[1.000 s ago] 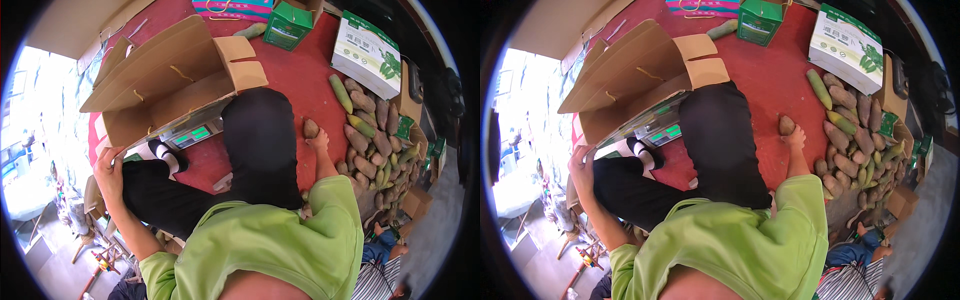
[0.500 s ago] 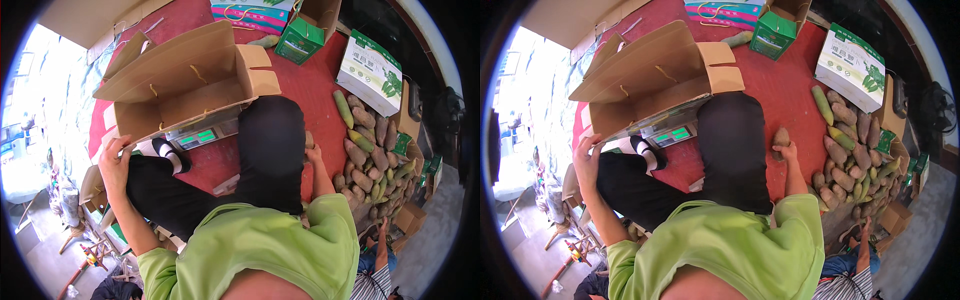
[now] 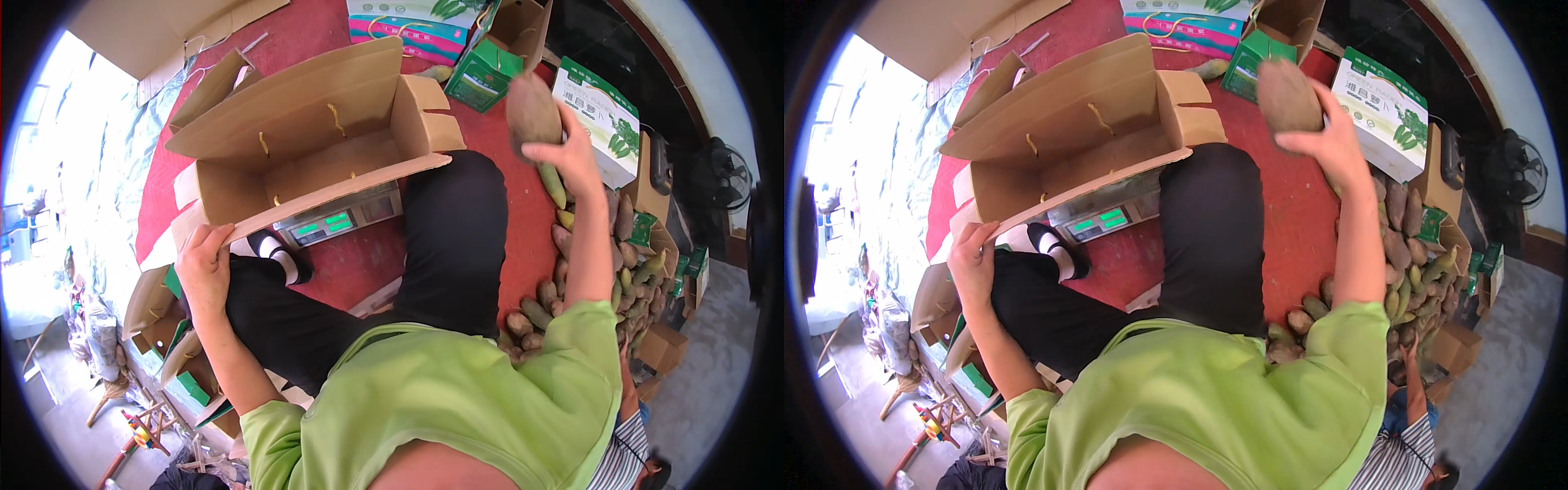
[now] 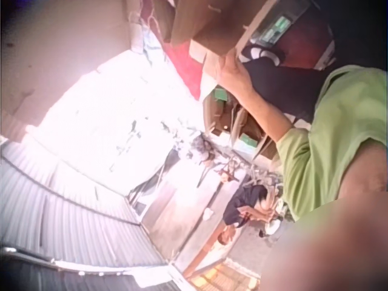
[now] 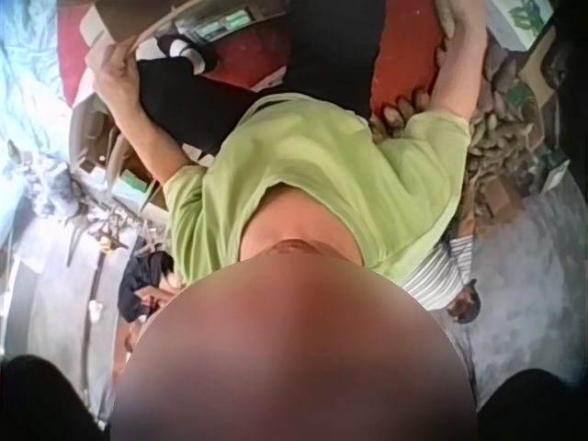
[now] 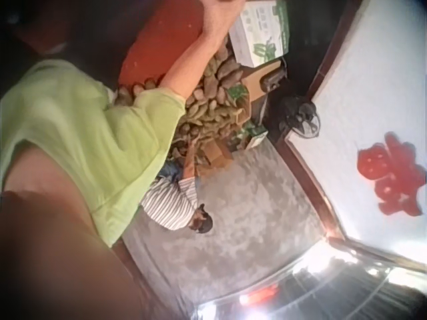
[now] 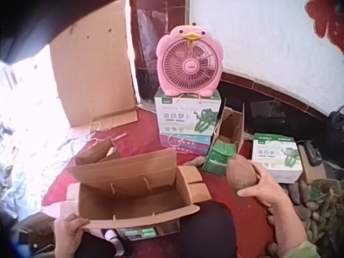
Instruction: Sorting and weighing green radishes into packaging boxes.
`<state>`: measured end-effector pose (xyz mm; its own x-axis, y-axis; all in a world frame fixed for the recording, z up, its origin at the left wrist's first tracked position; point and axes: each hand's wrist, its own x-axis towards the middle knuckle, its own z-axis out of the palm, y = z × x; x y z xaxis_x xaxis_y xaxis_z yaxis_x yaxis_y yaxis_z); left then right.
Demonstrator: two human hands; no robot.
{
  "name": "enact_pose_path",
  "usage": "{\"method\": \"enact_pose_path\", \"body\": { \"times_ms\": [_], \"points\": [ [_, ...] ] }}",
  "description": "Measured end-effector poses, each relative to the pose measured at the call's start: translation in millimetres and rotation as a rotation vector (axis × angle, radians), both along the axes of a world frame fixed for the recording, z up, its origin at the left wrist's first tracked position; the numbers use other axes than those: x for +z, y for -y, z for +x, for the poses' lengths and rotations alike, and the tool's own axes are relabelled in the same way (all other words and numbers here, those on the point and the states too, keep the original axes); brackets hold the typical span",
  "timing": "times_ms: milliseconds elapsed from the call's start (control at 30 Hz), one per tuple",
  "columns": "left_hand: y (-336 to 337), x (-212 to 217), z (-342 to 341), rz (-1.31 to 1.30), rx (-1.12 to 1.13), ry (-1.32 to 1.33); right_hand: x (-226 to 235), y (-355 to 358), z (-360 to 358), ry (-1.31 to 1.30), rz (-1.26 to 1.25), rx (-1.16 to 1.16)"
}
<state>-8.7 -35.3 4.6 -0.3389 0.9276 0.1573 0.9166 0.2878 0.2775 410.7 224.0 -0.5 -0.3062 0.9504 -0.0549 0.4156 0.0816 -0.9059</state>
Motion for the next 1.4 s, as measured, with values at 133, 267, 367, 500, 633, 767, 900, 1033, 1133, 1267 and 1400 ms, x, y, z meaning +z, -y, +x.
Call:
{"method": "enact_pose_path", "body": {
  "times_ms": [133,267,367,500,633,767,900,1033,1133,1267,1400],
  "points": [
    [2,-1,-2,0.008,-0.018,-0.006,51,-18,-79,0.05,0.141,0.346],
    [0,-1,-2,0.02,-0.028,0.01,25,-31,-162,0.191,0.31,0.724],
    [1,-2,-3,0.023,-0.035,0.019,-19,-39,-209,0.495,0.255,0.94],
    [3,-3,-4,0.027,-0.021,0.036,-52,-31,-246,0.881,0.219,1.151],
    [5,-2,-4,0.035,-0.009,0.072,-99,-29,-254,1.143,0.176,1.317],
    [1,-4,-8,0.029,-0.036,0.078,-98,-41,-250,1.159,0.21,1.432],
    [-1,-7,-5,0.015,-0.047,0.103,-66,-50,-220,0.441,0.073,1.223],
    [-5,-11,-5,0.037,-0.084,0.084,-2,-46,-135,0.106,0.075,0.769],
    [2,-7,-6,0.029,-0.058,0.082,-20,-50,-60,-0.042,0.109,0.429],
    [1,-13,-8,0.024,-0.068,0.044,-118,-46,70,0.137,-0.003,0.032],
    [-2,-16,-6,0.04,-0.109,0.033,-240,-1,186,0.486,-0.169,-0.243]
  ]
}}
